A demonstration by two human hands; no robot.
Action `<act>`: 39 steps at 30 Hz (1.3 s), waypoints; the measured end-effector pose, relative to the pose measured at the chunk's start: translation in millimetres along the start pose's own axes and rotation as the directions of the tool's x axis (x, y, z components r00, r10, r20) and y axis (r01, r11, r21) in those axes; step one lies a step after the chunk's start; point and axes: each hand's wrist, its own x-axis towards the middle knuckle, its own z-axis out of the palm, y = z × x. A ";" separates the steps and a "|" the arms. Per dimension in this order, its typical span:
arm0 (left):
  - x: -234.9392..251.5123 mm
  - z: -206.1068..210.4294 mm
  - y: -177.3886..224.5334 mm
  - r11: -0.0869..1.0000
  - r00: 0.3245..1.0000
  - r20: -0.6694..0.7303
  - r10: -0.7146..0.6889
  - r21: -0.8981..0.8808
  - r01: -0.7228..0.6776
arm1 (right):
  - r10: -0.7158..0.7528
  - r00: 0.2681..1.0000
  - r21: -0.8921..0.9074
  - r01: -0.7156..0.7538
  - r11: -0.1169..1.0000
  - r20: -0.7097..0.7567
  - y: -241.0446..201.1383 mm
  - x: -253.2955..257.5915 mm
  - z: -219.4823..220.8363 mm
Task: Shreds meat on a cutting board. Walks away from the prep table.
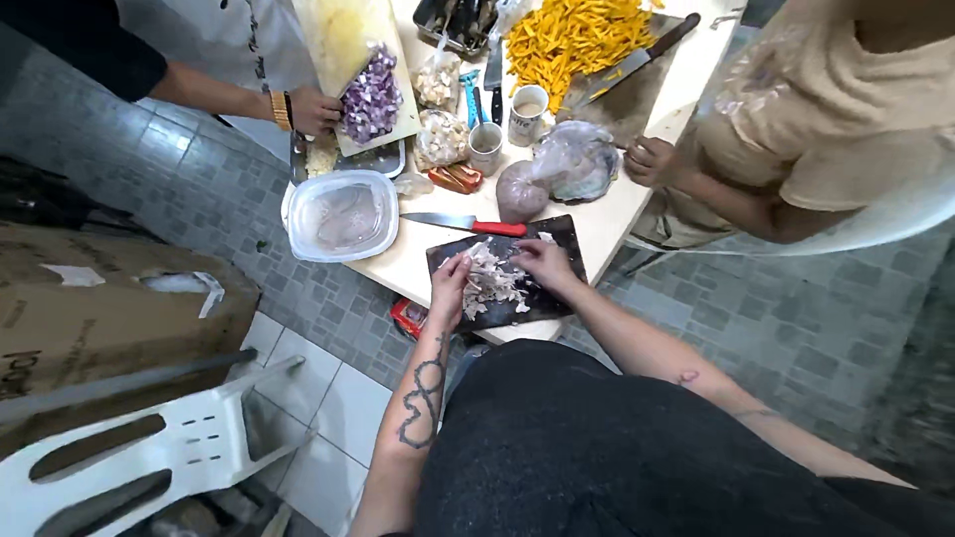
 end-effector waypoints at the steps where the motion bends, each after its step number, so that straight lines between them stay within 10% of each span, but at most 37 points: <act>1: -2.6 4.3 -4.0 0.999 1.000 -0.023 0.013 0.050 -0.012 | -0.027 0.992 0.143 0.010 0.990 0.122 -8.7 -4.0 7.3; 4: -13.2 20.5 -8.8 0.983 0.988 -0.132 0.078 0.178 -0.053 | -0.161 0.955 0.279 0.088 0.956 0.250 -25.3 -4.7 20.3; 17: -67.2 76.7 -9.8 0.916 0.889 -0.420 0.181 0.401 0.003 | -0.306 0.835 -0.135 0.406 0.904 0.458 -44.5 -3.4 -0.6; 26: -79.7 72.9 -11.1 0.916 0.872 -0.461 0.162 0.399 0.041 | -0.351 0.731 0.128 0.345 0.930 0.585 -35.3 4.6 -2.5; 30: -94.9 76.2 0.3 0.968 0.890 -0.454 0.038 0.238 0.080 | -0.349 0.751 0.010 0.416 0.909 0.561 -39.7 8.4 -3.3; 35: -95.8 69.6 -13.1 0.993 0.849 -0.523 -0.080 -0.114 0.023 | -0.162 0.834 0.105 0.125 0.987 0.528 -26.2 32.9 -13.5; 39: -92.2 71.5 -18.5 0.957 0.834 -0.534 -0.138 -0.290 -0.028 | -0.099 0.736 0.110 0.033 0.993 0.670 -26.8 26.7 -23.3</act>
